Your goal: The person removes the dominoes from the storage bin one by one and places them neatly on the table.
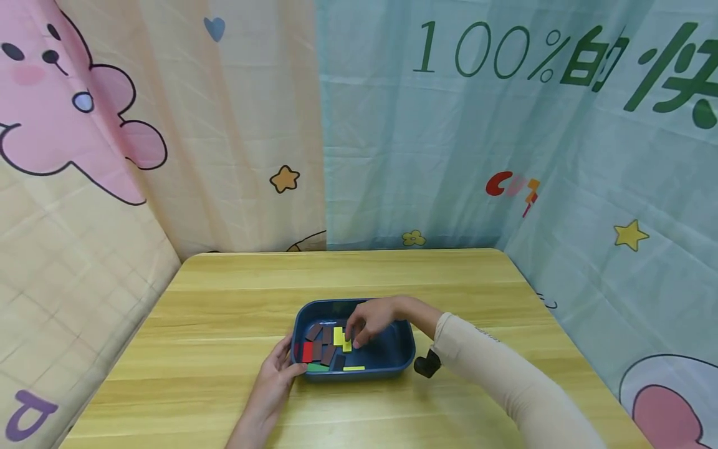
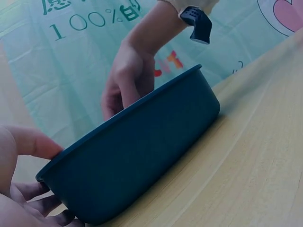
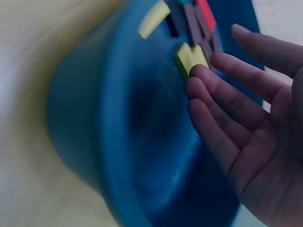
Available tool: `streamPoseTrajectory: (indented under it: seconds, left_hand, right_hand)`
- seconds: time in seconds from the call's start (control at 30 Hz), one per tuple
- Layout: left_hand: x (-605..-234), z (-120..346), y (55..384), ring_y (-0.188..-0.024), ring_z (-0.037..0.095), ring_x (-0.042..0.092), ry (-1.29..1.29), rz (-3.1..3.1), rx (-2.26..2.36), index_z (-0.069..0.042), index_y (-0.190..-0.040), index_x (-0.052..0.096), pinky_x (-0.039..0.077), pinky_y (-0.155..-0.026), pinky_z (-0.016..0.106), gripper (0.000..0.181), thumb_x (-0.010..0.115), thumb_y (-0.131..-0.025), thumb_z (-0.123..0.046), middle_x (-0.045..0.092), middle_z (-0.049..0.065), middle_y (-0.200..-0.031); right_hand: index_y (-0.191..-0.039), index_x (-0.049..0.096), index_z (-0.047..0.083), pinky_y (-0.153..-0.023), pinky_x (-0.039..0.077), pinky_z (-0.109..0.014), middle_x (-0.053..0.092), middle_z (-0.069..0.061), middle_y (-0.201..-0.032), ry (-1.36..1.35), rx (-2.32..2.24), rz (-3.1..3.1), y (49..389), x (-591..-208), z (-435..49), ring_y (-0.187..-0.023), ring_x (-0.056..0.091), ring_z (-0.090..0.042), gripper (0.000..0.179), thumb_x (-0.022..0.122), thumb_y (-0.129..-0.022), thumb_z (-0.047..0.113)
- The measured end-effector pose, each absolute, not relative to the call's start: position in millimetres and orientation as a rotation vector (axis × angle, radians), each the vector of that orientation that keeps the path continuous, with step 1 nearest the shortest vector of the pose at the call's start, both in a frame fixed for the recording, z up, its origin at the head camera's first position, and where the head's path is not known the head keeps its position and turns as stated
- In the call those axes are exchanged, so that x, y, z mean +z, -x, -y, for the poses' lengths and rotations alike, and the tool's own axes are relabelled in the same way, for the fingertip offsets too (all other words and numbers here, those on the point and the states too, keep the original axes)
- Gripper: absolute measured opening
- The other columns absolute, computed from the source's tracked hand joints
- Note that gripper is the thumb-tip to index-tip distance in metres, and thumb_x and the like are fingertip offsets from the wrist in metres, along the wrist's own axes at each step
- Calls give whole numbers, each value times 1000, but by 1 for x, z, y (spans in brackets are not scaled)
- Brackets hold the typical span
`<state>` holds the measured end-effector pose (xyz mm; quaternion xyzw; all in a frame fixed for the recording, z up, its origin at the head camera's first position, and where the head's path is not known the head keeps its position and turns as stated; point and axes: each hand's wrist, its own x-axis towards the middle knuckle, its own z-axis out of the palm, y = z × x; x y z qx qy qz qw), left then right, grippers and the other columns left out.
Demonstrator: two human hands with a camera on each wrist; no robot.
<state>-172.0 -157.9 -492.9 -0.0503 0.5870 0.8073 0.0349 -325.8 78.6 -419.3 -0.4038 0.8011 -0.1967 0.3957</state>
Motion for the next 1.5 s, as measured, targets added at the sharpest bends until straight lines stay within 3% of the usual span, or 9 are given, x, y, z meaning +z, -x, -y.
streamPoseTrajectory:
  seconds: [0.27, 0.4, 0.57, 0.83, 1.27, 1.5]
  left_hand:
    - [-494, 153, 171, -149, 44, 24, 147, -1842, 2475, 9, -159, 22, 34, -114, 37, 82, 59, -85, 17, 21, 29, -164]
    - [-494, 152, 171, -149, 44, 24, 147, -1853, 2470, 9, -159, 22, 34, -114, 38, 82, 59, -85, 16, 22, 29, -164]
    - [-494, 154, 171, -149, 43, 25, 156, -1839, 2478, 9, -159, 23, 39, -111, 33, 82, 59, -86, 17, 22, 28, -164]
    - [-492, 157, 171, -150, 42, 24, 173, -1816, 2468, 7, -161, 18, 27, -117, 44, 85, 58, -87, 17, 20, 27, -165]
    - [-492, 159, 171, -151, 42, 20, 159, -1838, 2454, 7, -160, 20, 30, -116, 41, 85, 60, -86, 15, 19, 27, -165]
    - [-490, 159, 171, -151, 41, 23, 166, -1828, 2453, 6, -160, 20, 34, -115, 37, 84, 59, -87, 15, 21, 26, -165]
  right_hand:
    - [-111, 73, 7, -81, 50, -19, 68, 9, -85, 1138, -371, -2024, 318, -442, -64, -81, 60, -3, 20, 80, -92, 10]
    - [-97, 74, 15, -75, 50, -17, 68, 13, -81, 1186, -287, -2148, 311, -444, -60, -78, 61, 0, 21, 89, -83, 14]
    - [-90, 75, 16, -68, 49, -14, 65, 16, -77, 1270, -191, -2244, 302, -445, -57, -73, 61, 2, 22, 94, -78, 17]
    - [-85, 78, 17, -65, 49, -13, 63, 18, -75, 1255, -83, -2325, 293, -445, -55, -72, 59, 1, 14, 91, -80, 16]
    - [-90, 81, 12, -69, 51, -13, 67, 13, -77, 1236, -197, -2273, 289, -447, -60, -74, 62, 1, 7, 83, -87, 6]
    - [-89, 82, 14, -68, 50, -12, 67, 15, -77, 1264, -189, -2309, 289, -445, -62, -73, 62, 4, 5, 85, -87, 9]
